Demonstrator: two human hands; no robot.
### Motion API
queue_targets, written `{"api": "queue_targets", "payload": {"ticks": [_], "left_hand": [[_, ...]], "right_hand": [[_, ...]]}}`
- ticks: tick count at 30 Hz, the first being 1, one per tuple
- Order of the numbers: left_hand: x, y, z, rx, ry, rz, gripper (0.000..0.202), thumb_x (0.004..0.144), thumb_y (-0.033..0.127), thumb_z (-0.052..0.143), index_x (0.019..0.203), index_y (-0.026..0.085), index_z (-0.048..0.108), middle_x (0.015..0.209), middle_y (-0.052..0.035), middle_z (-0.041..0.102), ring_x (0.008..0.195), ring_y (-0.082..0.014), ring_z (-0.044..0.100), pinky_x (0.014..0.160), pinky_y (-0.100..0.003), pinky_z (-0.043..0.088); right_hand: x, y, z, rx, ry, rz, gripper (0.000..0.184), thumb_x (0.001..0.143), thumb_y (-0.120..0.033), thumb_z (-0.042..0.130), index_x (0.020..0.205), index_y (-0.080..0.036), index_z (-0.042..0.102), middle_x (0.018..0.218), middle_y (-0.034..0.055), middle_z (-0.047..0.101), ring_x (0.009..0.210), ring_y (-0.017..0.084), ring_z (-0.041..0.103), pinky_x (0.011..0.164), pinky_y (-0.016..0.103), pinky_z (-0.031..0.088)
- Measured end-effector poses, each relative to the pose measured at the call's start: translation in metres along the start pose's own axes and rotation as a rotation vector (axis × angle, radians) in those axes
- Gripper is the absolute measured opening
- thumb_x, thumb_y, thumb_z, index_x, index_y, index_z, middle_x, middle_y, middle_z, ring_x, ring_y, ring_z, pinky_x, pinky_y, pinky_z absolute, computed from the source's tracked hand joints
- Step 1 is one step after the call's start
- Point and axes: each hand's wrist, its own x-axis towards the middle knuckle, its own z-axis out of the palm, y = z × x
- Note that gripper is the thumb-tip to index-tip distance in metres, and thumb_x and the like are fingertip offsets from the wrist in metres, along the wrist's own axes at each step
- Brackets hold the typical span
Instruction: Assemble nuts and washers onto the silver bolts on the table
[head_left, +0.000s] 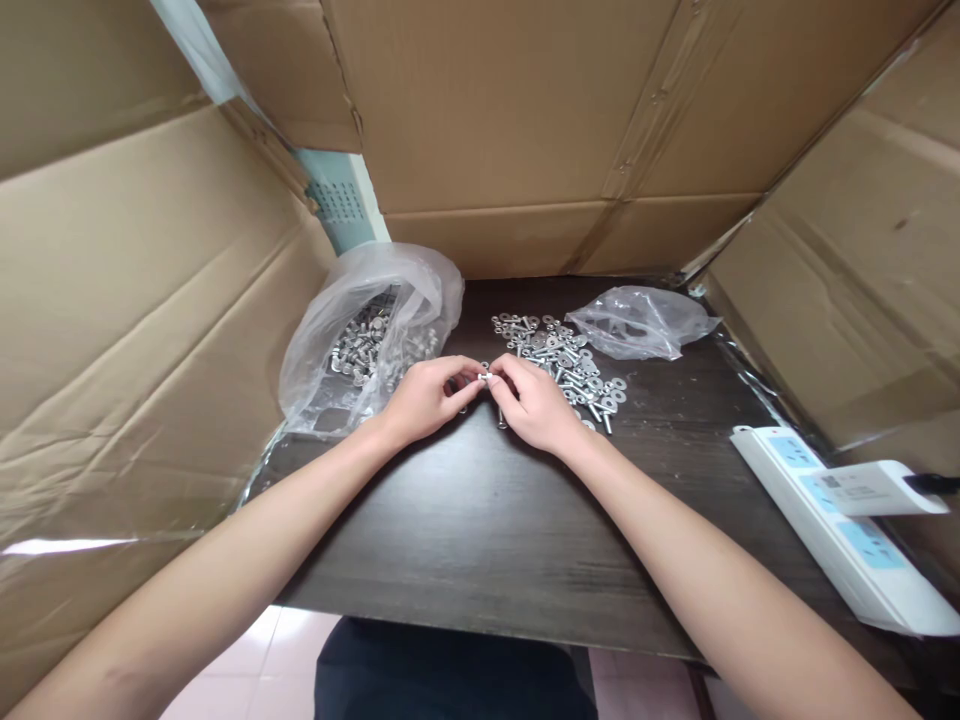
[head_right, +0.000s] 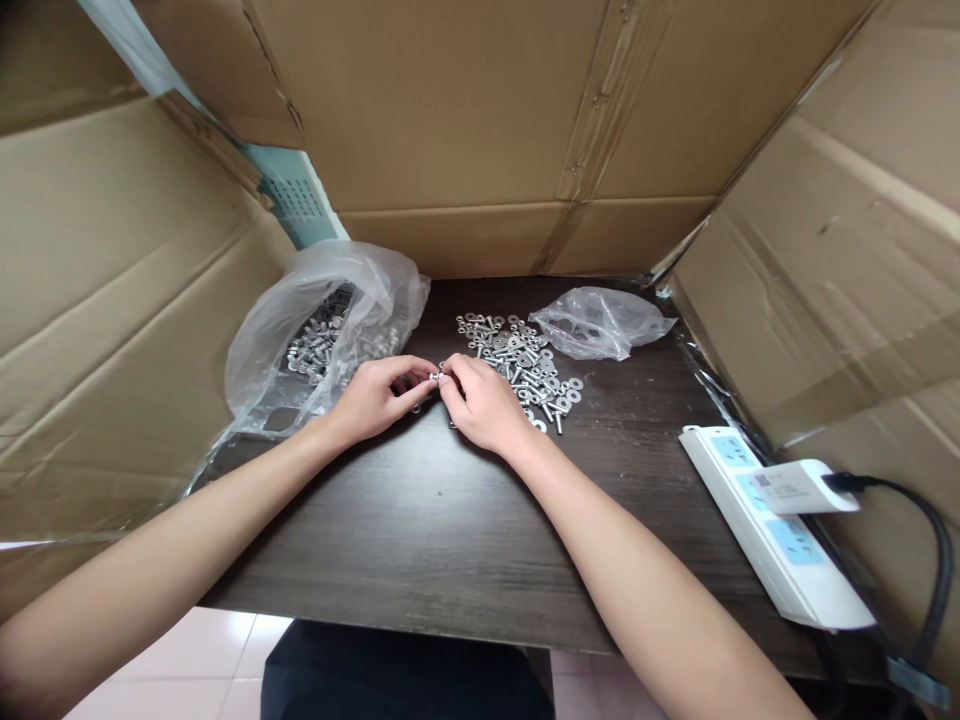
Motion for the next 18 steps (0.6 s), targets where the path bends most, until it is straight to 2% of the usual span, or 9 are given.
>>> {"api": "queue_targets", "payload": {"ticks": [4,18], "left_hand": [[0.0006,-0.0001,0.0005,-0.011,0.011,0.002,0.017,0.097,0.027,0.067,0.108,0.017,0.075,0.095,-0.0044,0.079,0.079,-0.0151,0.071,0.064,-0.022,0.054],[0.0001,0.0025,0.0007,0.003,0.056,0.005,0.022,0.094,0.027,0.07,0.112,0.017,0.076,0.094,-0.004,0.08,0.075,-0.0141,0.072,0.063,-0.021,0.056]], "right_hand": [[0.0008,0.001,0.0009,-0.019,0.008,-0.014,0.02,0.104,-0.031,0.042,0.091,-0.022,0.054,0.091,0.0069,0.067,0.086,0.023,0.061,0.08,0.036,0.044],[0.0008,0.0008,0.0007,0.024,0.034,-0.004,0.02,0.105,-0.031,0.042,0.091,-0.022,0.053,0.091,0.0062,0.067,0.086,0.022,0.062,0.078,0.035,0.043]]}}
